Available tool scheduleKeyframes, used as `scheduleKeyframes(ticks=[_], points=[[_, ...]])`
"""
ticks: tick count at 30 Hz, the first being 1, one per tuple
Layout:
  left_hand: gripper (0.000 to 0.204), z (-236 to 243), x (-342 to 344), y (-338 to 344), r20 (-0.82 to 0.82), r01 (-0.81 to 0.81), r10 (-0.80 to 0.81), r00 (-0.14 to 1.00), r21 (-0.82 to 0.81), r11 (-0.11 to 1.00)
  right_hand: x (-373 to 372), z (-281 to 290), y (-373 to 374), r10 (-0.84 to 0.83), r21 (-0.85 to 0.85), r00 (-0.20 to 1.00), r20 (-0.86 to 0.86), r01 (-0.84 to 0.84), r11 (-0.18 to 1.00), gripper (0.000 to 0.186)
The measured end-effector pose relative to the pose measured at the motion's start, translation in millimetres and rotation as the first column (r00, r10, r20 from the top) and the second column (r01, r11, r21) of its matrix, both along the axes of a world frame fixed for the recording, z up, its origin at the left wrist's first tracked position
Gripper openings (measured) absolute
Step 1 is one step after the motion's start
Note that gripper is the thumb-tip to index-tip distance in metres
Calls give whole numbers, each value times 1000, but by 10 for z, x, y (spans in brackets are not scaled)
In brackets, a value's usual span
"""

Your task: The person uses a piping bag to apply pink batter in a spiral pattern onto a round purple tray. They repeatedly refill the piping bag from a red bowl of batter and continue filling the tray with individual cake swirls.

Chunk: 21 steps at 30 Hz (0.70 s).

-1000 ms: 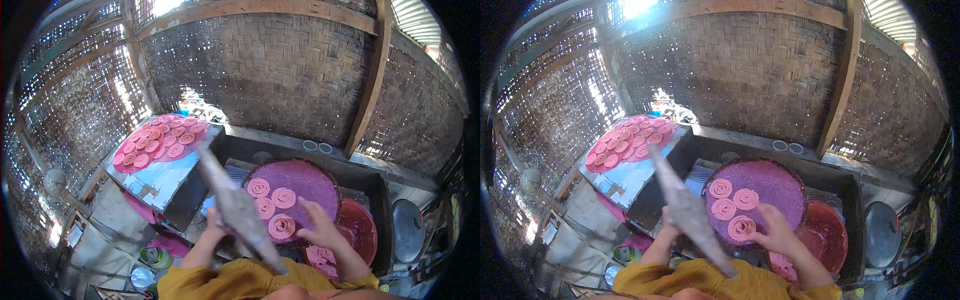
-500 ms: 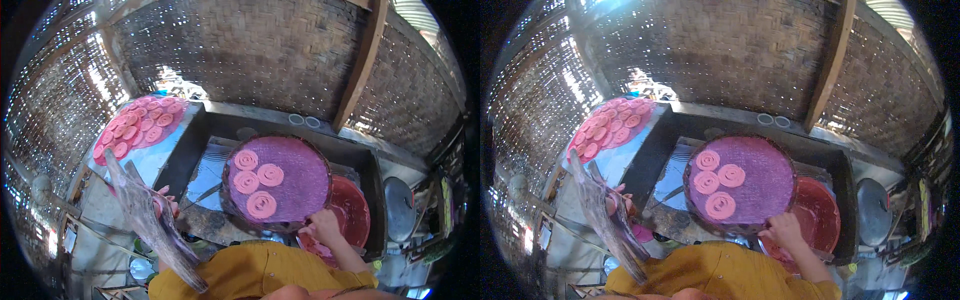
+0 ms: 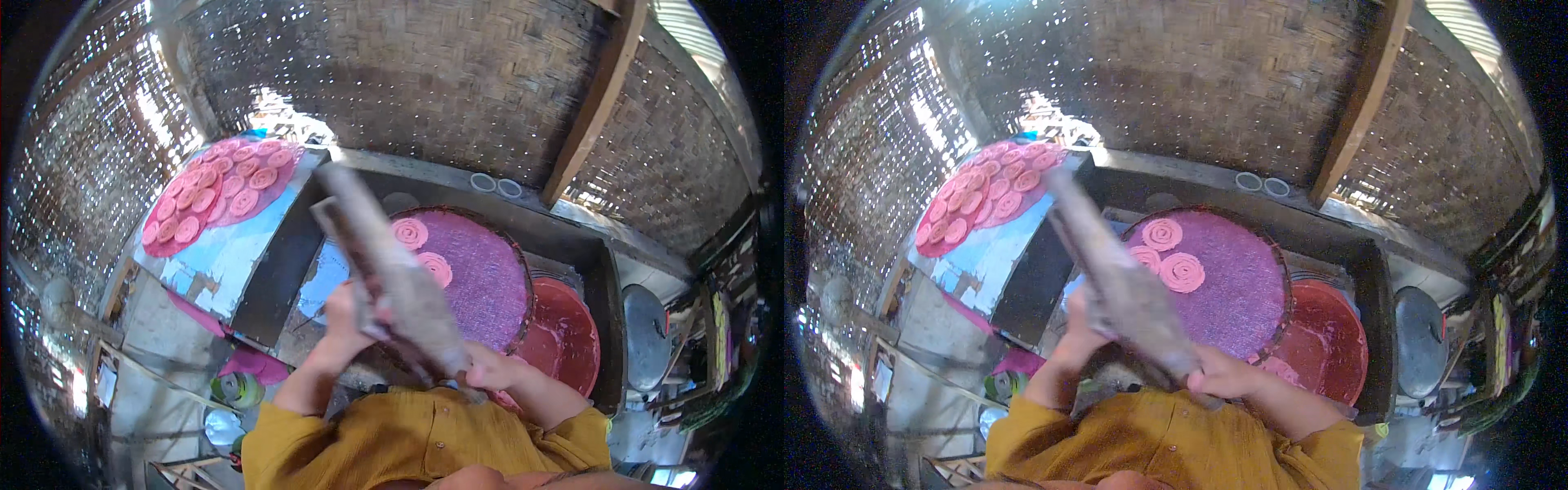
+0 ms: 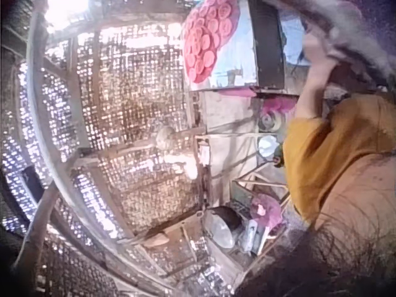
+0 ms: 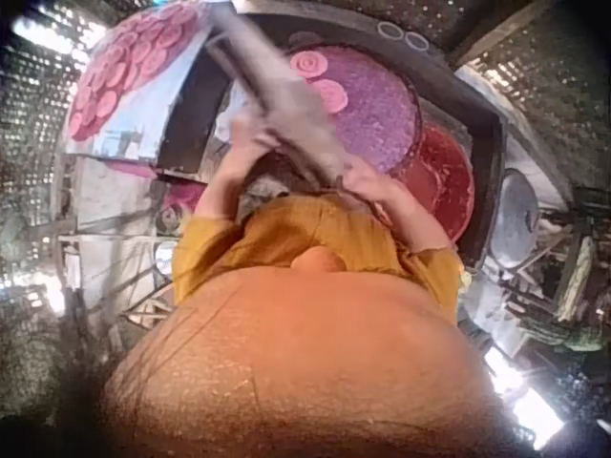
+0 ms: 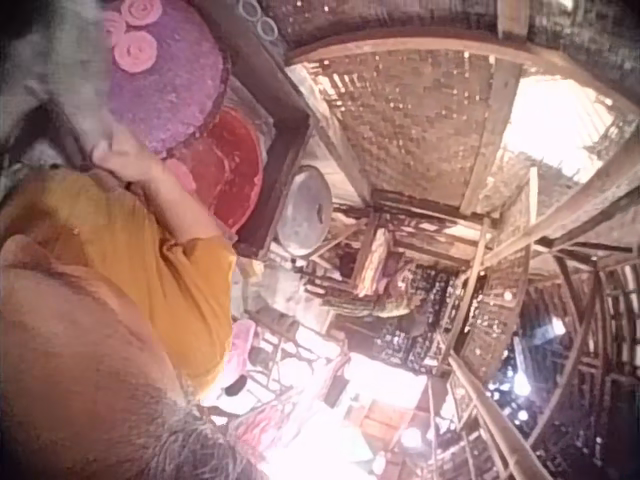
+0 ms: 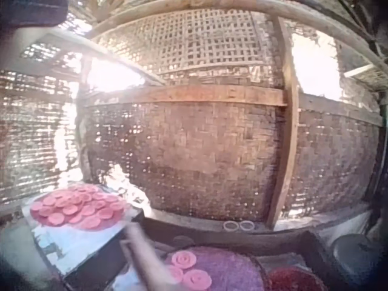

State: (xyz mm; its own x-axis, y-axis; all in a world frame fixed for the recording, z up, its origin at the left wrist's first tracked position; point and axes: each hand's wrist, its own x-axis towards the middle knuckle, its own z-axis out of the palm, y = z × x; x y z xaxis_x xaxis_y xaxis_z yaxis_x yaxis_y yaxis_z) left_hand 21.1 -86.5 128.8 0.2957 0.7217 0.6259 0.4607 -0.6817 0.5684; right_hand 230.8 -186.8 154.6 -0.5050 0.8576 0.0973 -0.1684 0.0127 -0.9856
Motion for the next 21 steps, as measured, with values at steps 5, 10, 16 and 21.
scheduleKeyframes(ticks=[5, 10, 16, 21], points=[[64, 398, 320, 171, 256, 640, -588, 767, -369, 674, 283, 169, -68, 60, -385, 988, -141, -110, 917, 83], [98, 1053, 657, 653, 937, 923, -72, -343, 321, -213, 476, 235, -198, 91, -522, 940, -330, -262, 812, 95], [93, 944, 1004, 709, 896, 956, -346, -278, 222, -190, 752, 560, -325, -1, -575, 983, -184, -106, 811, 91], [47, 394, 1256, 1057, 985, 984, 8, -175, 175, -18, 917, 500, -127, -122, -695, 992, 19, 101, 712, 92]])
